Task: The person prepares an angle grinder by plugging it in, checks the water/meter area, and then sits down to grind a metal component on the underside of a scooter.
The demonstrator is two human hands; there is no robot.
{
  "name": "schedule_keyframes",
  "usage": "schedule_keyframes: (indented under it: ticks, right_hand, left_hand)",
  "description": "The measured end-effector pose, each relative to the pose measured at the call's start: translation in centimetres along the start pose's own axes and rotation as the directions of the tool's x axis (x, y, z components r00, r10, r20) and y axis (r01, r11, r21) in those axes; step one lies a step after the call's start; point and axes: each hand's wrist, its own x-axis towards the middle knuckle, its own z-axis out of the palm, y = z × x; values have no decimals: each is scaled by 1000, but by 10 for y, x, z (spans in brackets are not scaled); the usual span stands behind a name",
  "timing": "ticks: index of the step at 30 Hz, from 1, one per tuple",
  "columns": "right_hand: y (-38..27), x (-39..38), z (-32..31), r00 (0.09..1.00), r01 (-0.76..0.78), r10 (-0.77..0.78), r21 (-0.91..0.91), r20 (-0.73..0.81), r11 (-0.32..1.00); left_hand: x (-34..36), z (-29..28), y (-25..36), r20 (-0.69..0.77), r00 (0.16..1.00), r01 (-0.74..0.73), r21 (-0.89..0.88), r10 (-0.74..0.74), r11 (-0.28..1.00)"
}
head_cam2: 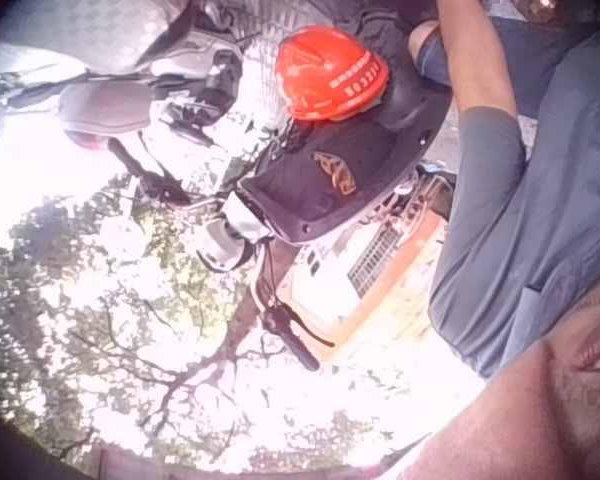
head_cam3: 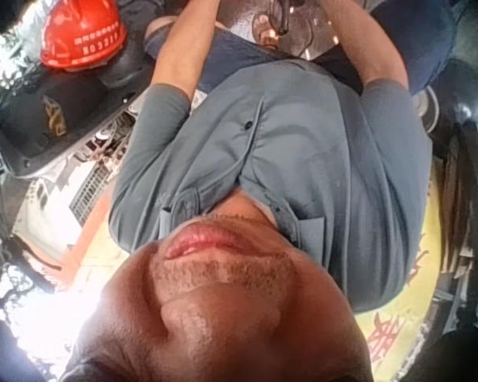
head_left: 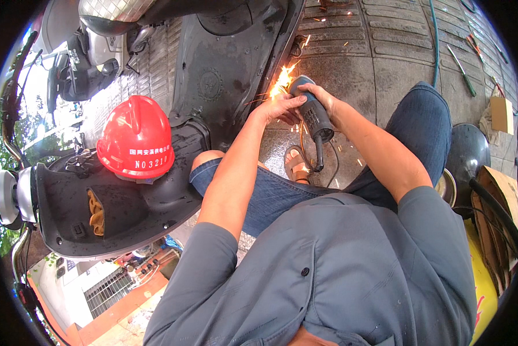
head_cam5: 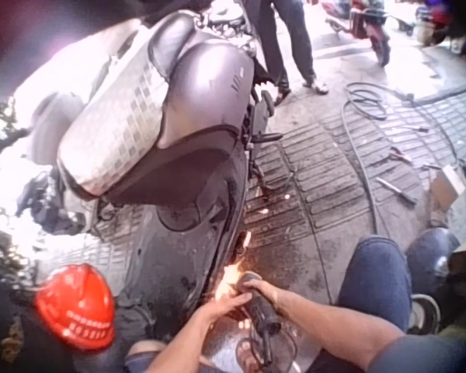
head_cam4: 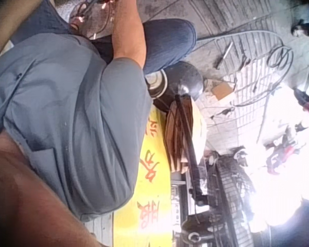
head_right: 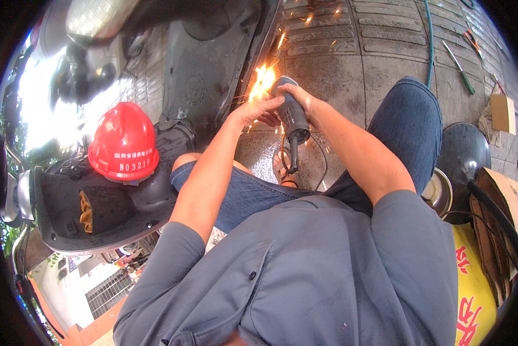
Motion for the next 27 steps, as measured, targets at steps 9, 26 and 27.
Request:
schedule_keyframes:
  ticks: [9, 26, 27]
  right_hand:
    - [22, 11, -12, 998, 9, -3, 103, -61, 995]
    - [-5, -8, 5, 999, 0, -2, -50, -36, 999]
    - [-7, -9, 7, 998, -9, 5, -68, -56, 998]
  left_hand:
    - [3, 1, 4, 80, 994, 66, 57, -70, 996]
    - [0, 1, 1, 6, 1000, -7, -51, 7, 999]
    - [-1, 1, 1, 3, 1000, -12, -59, 12, 998]
